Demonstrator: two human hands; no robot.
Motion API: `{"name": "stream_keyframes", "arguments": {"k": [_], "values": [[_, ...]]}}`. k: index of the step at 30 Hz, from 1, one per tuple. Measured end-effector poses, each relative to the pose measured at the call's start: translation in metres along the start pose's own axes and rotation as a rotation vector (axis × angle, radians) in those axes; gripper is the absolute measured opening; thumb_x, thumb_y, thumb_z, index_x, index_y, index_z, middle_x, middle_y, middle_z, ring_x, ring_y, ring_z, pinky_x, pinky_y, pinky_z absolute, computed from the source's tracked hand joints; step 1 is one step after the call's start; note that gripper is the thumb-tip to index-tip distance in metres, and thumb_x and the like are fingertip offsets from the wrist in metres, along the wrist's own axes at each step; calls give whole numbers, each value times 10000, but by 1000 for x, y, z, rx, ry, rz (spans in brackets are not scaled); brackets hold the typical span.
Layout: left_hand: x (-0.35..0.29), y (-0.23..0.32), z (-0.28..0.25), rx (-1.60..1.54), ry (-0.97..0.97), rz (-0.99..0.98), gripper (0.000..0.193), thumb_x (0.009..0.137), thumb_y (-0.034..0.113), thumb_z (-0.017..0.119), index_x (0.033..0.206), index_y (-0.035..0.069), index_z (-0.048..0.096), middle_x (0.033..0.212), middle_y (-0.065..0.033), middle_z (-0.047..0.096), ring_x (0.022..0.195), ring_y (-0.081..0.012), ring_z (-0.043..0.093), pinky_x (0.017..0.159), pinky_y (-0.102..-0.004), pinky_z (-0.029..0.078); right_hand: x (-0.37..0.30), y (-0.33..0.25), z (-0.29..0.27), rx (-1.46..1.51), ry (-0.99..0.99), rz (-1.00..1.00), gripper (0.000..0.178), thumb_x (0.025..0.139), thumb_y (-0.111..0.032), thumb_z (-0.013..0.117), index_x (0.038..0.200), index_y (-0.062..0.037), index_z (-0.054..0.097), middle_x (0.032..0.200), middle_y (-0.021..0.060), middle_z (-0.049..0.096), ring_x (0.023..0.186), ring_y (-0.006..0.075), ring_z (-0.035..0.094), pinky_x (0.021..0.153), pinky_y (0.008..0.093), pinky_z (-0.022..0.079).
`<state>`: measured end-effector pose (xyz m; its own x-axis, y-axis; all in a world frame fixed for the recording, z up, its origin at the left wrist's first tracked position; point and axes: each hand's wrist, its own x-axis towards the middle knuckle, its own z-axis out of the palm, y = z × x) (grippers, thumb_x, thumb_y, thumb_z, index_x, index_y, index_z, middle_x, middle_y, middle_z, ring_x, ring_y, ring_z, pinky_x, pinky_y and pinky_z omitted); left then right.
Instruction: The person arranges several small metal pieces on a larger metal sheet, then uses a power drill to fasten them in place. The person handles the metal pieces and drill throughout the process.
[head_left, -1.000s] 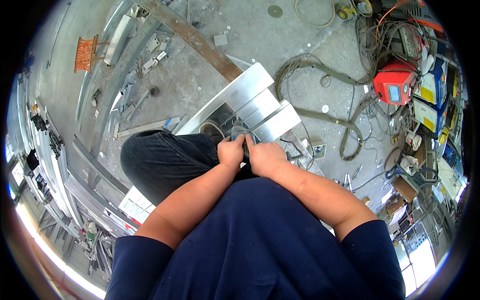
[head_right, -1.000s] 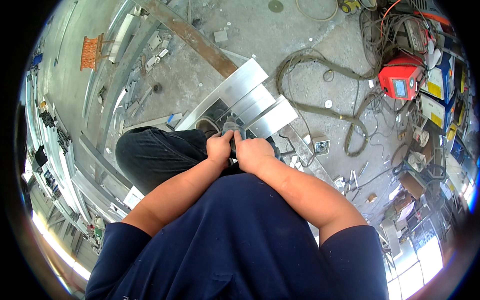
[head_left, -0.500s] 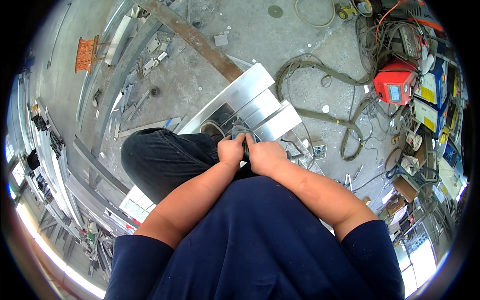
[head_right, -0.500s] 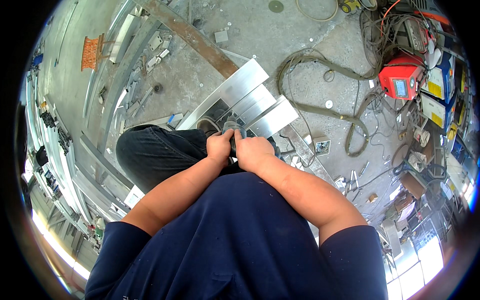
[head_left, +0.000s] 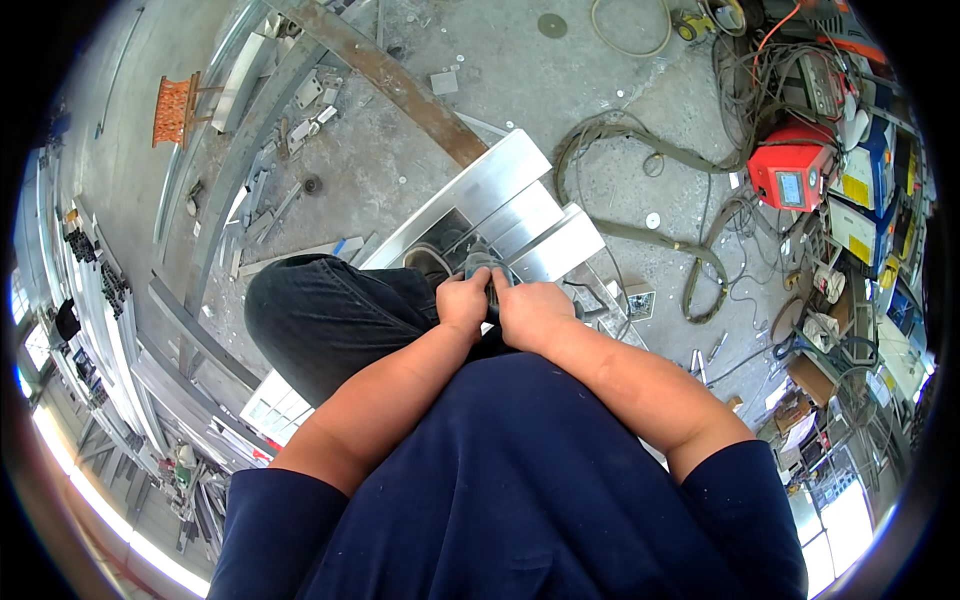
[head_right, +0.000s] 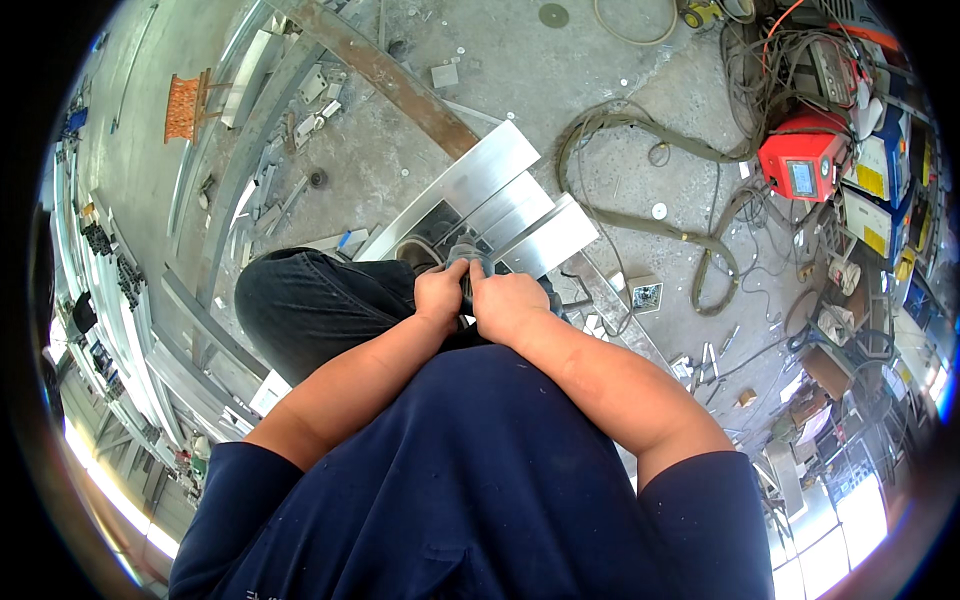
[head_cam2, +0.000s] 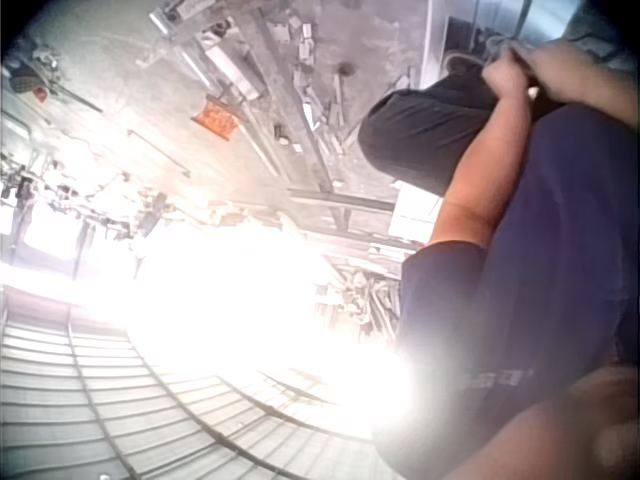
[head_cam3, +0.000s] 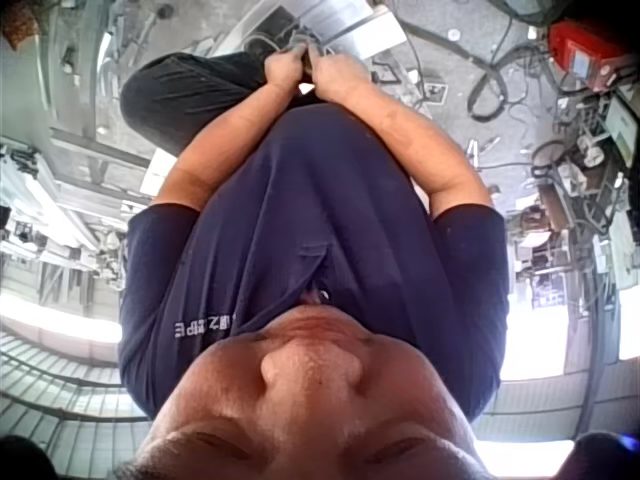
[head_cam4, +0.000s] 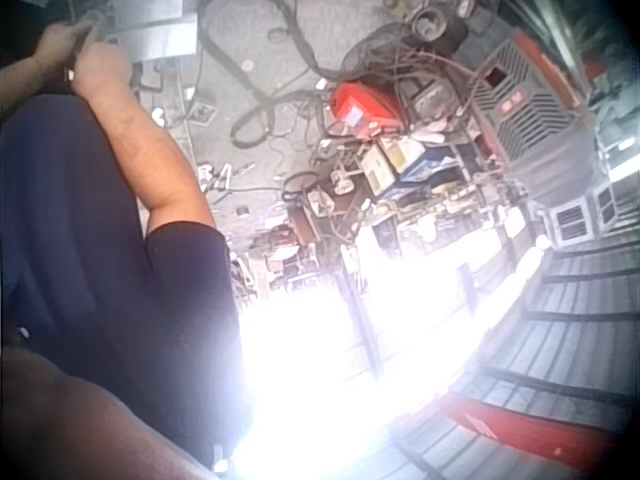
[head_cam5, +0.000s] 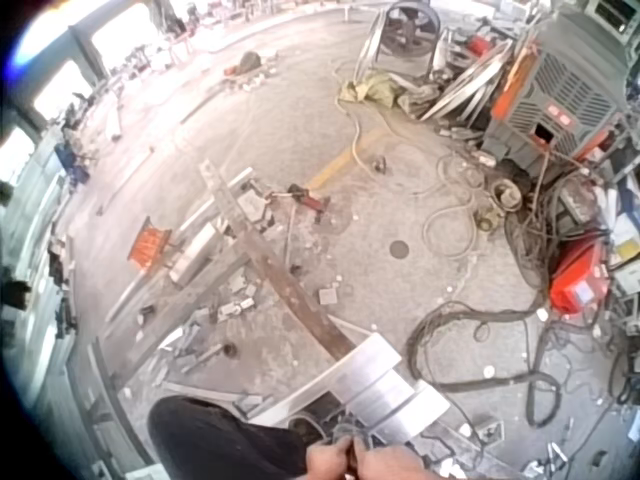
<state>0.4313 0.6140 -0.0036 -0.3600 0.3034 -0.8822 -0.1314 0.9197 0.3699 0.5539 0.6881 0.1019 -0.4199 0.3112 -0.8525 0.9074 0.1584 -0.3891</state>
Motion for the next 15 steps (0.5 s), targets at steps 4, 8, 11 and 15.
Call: {"name": "stream_keyframes", "arguments": {"k": [4,8,11,15], "values": [[-9,13,-3,-44,-68,-37,429,818,241,688,1033,-127,647,920,-168,694,795,-208,644,715,-328,495,0,0,-2,8,-10,3,725,787,-123,556,1459,31,332,925,178,716,859,321,705,757,413,559],[-8,14,-4,-69,-88,-53,466,806,253,692,1057,-135,643,936,-178,697,811,-213,648,735,-330,500,2,0,-1,1,-9,-1,720,788,-125,555,1456,31,337,931,177,716,861,320,705,756,412,558],[-8,13,-3,-43,-67,-38,448,802,252,696,1043,-123,654,932,-172,698,802,-212,648,726,-334,501,2,1,0,1,3,-6,716,789,-126,556,1453,33,340,931,175,717,861,320,706,756,413,557],[-2,9,-5,-64,-96,-89,455,800,257,704,1047,-122,655,929,-172,697,805,-213,649,714,-343,502,11,3,3,-4,30,-7,717,782,-127,571,1445,34,349,926,177,716,859,319,706,758,412,556]]}}
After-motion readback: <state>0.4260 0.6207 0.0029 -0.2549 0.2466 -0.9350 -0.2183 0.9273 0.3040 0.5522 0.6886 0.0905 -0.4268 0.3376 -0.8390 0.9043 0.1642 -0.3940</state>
